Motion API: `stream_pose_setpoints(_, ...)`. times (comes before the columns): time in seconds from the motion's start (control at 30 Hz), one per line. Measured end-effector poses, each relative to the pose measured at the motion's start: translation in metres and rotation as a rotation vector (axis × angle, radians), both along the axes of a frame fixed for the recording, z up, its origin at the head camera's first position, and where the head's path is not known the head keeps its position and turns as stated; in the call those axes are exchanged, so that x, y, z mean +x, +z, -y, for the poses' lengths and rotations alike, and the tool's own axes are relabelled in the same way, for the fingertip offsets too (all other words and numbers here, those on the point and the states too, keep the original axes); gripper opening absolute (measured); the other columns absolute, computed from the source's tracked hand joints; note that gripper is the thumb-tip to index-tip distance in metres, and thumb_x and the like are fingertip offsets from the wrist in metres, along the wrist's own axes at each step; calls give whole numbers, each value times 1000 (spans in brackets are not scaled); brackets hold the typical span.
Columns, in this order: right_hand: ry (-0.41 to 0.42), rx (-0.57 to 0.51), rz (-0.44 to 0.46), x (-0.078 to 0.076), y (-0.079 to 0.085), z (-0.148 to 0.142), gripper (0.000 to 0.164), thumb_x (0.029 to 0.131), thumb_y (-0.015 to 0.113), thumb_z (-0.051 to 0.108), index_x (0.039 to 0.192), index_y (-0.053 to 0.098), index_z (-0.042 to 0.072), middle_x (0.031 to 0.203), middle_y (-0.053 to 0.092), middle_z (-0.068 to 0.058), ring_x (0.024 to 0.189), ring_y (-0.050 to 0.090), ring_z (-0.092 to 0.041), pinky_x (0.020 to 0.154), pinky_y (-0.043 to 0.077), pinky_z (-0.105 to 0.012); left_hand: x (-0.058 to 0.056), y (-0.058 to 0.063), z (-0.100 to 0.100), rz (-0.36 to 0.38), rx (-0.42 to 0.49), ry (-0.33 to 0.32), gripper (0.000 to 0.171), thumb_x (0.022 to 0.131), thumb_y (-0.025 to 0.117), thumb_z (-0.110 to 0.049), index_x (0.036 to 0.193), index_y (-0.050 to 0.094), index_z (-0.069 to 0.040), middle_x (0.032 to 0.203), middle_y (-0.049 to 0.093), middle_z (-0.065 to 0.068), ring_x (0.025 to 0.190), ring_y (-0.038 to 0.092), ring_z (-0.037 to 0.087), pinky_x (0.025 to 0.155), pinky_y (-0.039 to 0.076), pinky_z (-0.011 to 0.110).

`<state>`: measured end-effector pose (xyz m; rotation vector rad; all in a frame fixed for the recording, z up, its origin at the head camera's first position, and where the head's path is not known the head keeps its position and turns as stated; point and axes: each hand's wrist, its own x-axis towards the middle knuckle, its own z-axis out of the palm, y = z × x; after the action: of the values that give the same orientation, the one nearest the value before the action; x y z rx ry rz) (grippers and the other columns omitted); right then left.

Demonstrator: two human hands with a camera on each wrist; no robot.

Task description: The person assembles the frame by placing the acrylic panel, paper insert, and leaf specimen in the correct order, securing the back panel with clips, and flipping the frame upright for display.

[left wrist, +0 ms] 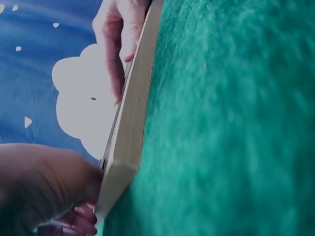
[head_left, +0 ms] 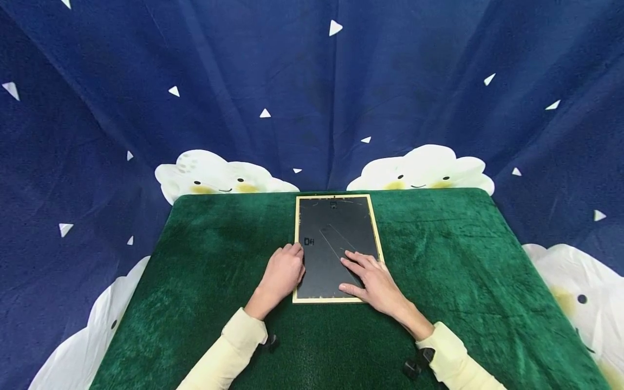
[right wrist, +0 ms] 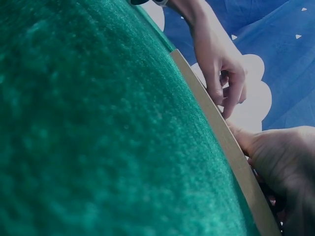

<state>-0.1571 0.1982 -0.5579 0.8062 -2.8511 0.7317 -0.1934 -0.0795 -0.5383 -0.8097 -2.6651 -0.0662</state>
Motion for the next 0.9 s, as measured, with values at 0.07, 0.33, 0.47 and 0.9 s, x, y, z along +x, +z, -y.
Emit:
stream_pose_setpoints(0.07,-4,0,-2,1,0,-1,70,95,70,55,151,58,14,161,48,-7,145,45,-34,109,38,-64,1,0,-6,-37,-54,19,11,93,72,-9,98,78,-2,96,66,7,81,63,25,63,50,37)
stream_pose_setpoints(0.33,-6,12,-10,1,1,-1,70,96,69,56,150,58,14,160,48,-6,145,45,-33,108,39,-62,9,-6,-20,6,-24,144,18,97,66,-13,106,73,2,97,60,13,84,60,28,65,50,38)
stream_pose_setpoints(0.47,15,4,-20,0,1,-1,66,98,68,53,150,58,13,160,49,-7,146,45,-34,108,40,-62,11,-13,-16,182,256,255,41,100,66,-24,131,59,2,111,54,19,95,53,33,76,49,42)
stream_pose_setpoints(0.9,-65,-164,-222,-2,2,-13,22,93,79,12,114,78,8,120,65,-13,110,57,-32,92,46,-51,12,-21,-10,434,545,119,49,105,63,-35,149,57,-14,164,33,20,149,31,42,112,34,63)
